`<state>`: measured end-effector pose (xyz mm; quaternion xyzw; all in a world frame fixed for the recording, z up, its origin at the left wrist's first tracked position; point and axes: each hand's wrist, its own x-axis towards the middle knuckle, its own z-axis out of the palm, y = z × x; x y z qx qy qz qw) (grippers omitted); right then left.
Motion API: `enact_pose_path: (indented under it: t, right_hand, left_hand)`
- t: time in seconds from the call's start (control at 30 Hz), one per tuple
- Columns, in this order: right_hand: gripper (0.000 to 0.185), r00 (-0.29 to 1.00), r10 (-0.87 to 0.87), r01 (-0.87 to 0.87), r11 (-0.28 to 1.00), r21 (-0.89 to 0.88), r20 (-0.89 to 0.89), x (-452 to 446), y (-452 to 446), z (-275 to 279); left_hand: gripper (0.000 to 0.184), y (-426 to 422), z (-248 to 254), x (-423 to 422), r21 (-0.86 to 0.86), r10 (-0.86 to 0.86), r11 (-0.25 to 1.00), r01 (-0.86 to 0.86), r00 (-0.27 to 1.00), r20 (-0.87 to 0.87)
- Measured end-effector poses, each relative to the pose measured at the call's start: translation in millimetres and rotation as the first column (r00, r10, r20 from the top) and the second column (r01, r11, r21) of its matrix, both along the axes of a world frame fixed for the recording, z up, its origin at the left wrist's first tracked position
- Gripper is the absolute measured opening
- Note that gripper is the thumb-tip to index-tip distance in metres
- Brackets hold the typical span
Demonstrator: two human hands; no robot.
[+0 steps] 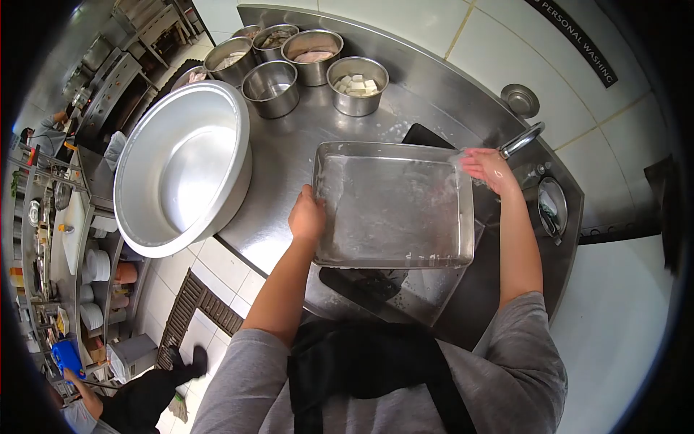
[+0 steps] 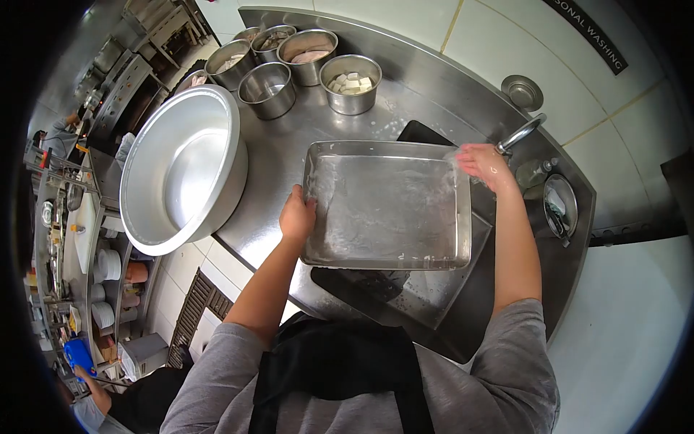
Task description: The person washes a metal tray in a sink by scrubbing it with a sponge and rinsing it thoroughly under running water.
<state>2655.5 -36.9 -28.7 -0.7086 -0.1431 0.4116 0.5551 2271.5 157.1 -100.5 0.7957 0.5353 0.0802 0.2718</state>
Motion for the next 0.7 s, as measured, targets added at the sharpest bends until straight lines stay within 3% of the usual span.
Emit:
enact_pose_path:
  t: [0.03, 0.07, 0.2, 0.27, 0.6, 0.7]
  right_hand:
    - [0.030, 0.948, 0.149, -0.090, 0.973, -0.211, 0.282, 12.4, -1.3, -18.8]
    - [0.026, 0.798, 0.336, -0.109, 0.897, -0.429, 0.500, 12.9, -0.3, -22.6]
    - [0.018, 0.884, 0.265, -0.106, 0.916, -0.387, 0.385, -2.5, -1.1, -33.2]
    - [0.017, 0.845, 0.427, -0.235, 0.837, -0.494, 0.323, -4.6, -0.7, -27.3]
    - [0.013, 0.887, 0.440, -0.329, 0.813, -0.480, 0.139, 5.7, -2.2, -11.1]
    - [0.013, 0.847, 0.520, -0.376, 0.730, -0.571, 0.108, 1.2, -1.5, 2.6]
  left_hand:
    - [0.031, -0.1, -0.9, -1.4, 0.000, -0.001, 1.000, 0.001, 1.000, 0.001]
    - [0.030, 0.3, -2.5, -3.8, 0.003, 0.015, 1.000, -0.015, 1.000, 0.022]
    - [0.029, -0.9, -6.7, -9.4, 0.040, 0.092, 0.995, -0.094, 0.995, 0.047]
    - [0.028, -1.8, -9.2, -11.8, 0.035, 0.116, 0.992, -0.118, 0.992, 0.050]
    - [0.025, -28.3, -28.7, -11.7, 0.031, 0.299, 0.948, -0.317, 0.918, 0.262]
    - [0.025, -32.2, -24.6, -9.7, -0.024, 0.340, 0.937, -0.347, 0.898, 0.278]
